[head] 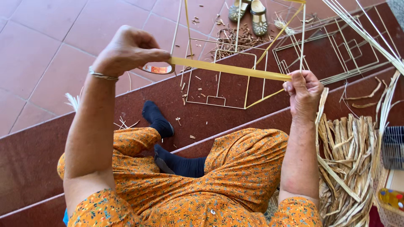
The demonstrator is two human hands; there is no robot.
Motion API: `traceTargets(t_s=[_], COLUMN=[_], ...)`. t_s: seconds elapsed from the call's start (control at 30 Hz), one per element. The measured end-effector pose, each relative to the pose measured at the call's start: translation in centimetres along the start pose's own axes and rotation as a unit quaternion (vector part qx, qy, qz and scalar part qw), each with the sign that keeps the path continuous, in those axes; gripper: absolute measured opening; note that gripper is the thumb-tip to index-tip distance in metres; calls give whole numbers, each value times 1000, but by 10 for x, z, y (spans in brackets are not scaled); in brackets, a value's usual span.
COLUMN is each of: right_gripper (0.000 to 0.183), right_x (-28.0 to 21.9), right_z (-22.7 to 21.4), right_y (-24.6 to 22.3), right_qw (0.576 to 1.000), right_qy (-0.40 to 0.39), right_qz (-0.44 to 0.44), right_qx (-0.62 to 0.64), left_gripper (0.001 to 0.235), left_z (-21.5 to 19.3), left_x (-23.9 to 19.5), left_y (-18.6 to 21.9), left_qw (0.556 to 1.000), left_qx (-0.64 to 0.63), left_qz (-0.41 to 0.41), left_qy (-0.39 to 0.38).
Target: The person sits on the floor and uses scissors to cut pieces of yellow tape, then wraps the tape around the edges of a rectangular bamboo frame. The person continues to apply tape to multiple edges of the frame, securing the joints.
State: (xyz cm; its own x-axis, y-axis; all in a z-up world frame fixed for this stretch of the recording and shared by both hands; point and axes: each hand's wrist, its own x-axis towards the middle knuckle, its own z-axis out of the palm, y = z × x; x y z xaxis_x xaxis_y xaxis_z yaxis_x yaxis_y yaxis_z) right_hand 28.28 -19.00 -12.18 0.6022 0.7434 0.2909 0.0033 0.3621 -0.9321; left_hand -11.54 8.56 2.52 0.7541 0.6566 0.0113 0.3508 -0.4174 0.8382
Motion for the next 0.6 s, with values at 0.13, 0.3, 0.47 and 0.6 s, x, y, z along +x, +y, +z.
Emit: traceTargets(t_s=[0.13, 0.3, 0.47, 0.6], right_gripper=[30, 30, 29, 28], right_x=[0, -2, -4, -2], right_z=[1, 1, 4, 10], right_y=[-2, -6, -11, -22], right_qw=[1000, 1000, 1000, 996], right_qy=[-2, 17, 9, 24], right_qz=[4, 2, 2, 17], right_qx=[8, -12, -3, -90], left_gripper=[36, 44, 44, 39], left_z=[6, 18, 30, 36], left_x=[8, 14, 14, 7], left_y=[-6, -10, -11, -11], left_qw=[988, 965, 962, 930], left_qx=[145, 247, 253, 290], left_qz=[10, 14, -12, 153], left_qy=[55, 86, 102, 165])
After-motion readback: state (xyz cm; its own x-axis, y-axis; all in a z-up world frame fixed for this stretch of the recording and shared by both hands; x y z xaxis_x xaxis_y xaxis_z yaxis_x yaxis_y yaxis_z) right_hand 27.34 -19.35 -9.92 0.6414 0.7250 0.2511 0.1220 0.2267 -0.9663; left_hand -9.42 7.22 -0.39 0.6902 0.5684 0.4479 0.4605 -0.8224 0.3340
